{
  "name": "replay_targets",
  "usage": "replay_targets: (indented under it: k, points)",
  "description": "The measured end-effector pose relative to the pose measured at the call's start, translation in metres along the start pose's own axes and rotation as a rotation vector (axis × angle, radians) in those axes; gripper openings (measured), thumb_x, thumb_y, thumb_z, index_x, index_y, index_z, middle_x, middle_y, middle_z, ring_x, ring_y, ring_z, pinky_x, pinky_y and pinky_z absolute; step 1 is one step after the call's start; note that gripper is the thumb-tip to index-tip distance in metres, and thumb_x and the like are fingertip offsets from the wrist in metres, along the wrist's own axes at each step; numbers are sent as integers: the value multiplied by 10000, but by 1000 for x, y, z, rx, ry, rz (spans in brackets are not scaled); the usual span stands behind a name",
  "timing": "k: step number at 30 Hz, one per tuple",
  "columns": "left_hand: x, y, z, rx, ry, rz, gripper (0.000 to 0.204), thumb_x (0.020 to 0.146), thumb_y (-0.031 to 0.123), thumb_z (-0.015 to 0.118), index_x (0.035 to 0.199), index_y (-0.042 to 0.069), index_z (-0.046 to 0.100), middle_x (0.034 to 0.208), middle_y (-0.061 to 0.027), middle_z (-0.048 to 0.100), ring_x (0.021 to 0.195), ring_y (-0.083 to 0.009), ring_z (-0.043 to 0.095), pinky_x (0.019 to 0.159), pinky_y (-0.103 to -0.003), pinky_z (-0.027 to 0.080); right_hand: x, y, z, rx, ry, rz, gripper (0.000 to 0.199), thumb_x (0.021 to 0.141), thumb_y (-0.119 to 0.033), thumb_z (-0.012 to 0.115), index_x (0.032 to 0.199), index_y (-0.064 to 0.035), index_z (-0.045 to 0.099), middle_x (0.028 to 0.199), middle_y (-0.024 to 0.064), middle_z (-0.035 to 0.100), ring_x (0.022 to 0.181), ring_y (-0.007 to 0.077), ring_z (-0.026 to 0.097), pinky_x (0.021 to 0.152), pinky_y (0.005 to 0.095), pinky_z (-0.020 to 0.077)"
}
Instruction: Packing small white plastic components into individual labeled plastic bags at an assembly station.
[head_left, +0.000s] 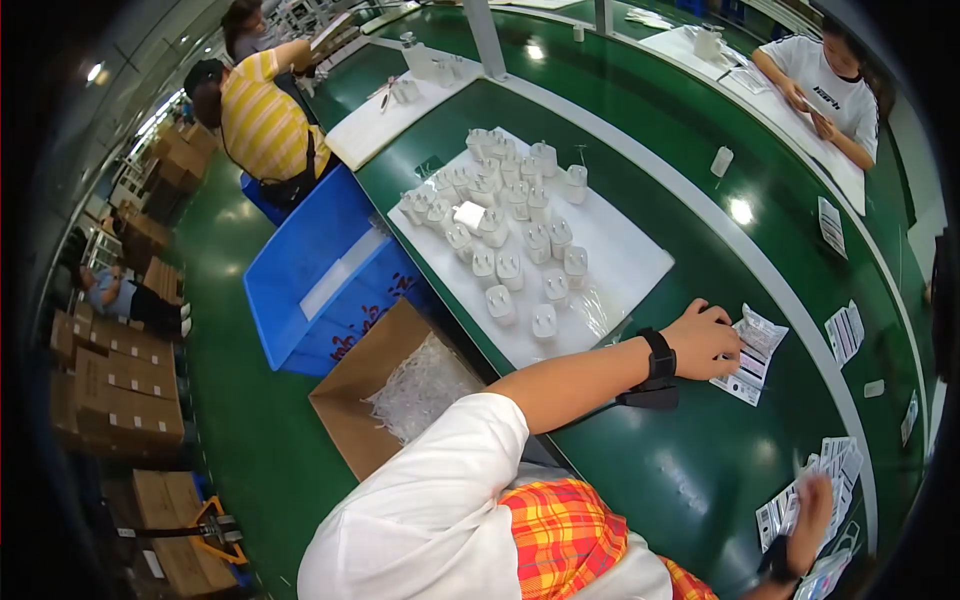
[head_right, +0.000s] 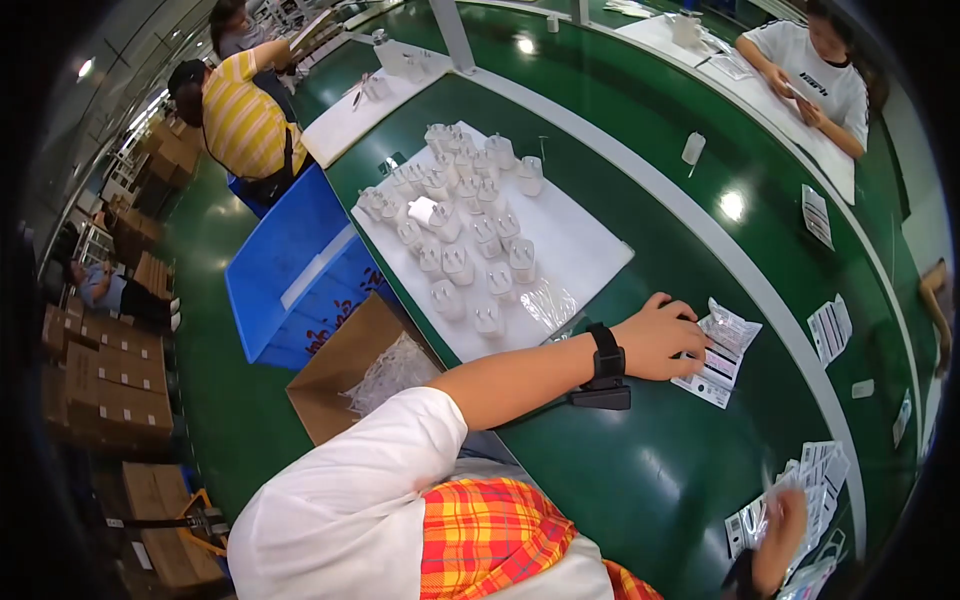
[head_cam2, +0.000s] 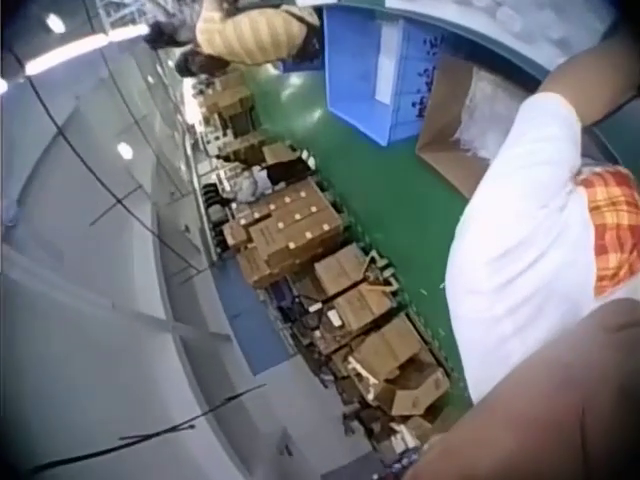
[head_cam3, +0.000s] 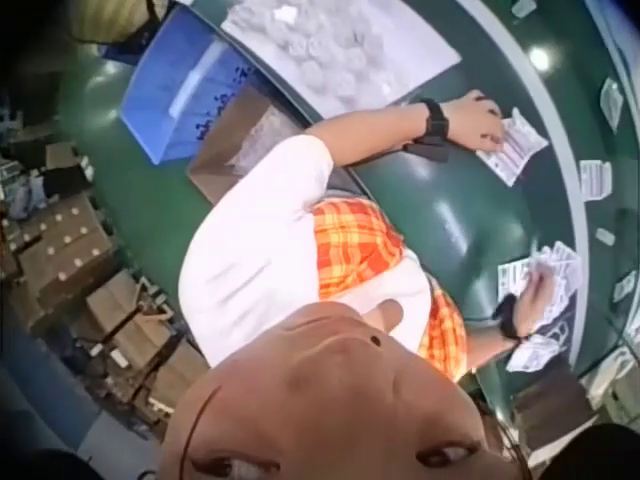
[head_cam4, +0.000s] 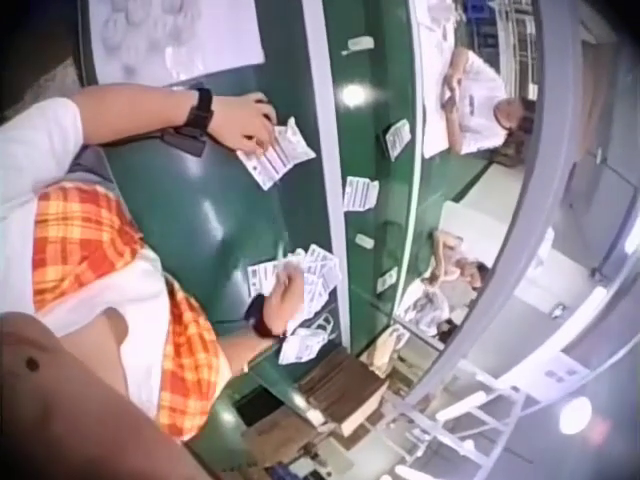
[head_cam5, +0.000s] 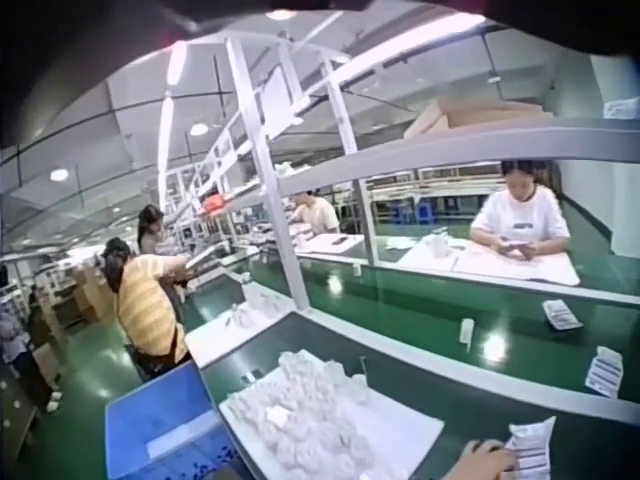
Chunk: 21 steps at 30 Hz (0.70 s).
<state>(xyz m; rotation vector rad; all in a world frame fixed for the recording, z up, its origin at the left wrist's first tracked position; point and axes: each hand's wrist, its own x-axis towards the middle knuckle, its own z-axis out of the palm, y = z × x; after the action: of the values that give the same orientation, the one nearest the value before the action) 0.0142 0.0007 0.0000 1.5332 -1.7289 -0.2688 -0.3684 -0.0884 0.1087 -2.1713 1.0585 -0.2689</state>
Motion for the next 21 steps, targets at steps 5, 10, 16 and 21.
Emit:
replay_targets:
  k: [5, 10, 16, 21]
  points:
    - [-5, 5, -19, 76, 10, -28, 225, 688, 237, 707, 902, 168, 716, 992, 0, 684, 1098, -274, 517, 970, -477, 298, -214, 78, -42, 230, 656, 248, 334, 968, -151, 561, 1220, 67, 542, 1169, 192, 597, 1049, 281, 566, 959, 404, 439]
    - [16, 10, -17, 123, -78, -101, 356, 681, 200, 720, 1032, 164, 665, 1003, -39, 665, 1064, -278, 530, 973, -448, 301, -337, 170, -1, -451, 661, 732, 397, 959, -182, 555, 1290, 29, 497, 1193, 209, 569, 1099, 332, 545, 974, 409, 424]
    - [21, 15, -10, 132, -43, 5, 305, 713, 173, 710, 1014, 185, 662, 994, -24, 654, 1043, -266, 518, 938, -437, 311, -138, -25, -6, -319, 707, 356, 408, 942, -100, 539, 1314, 58, 477, 1334, 204, 514, 1263, 306, 475, 1079, 373, 330]
    - [6, 19, -24, 391, -42, -11, 296, 729, 208, 720, 1023, 206, 682, 1043, -29, 577, 1018, -266, 485, 904, -417, 312, 71, -93, 52, 37, -55, -158, 524, 886, -220, 648, 1330, 9, 488, 1249, 188, 571, 1093, 279, 574, 951, 350, 451]
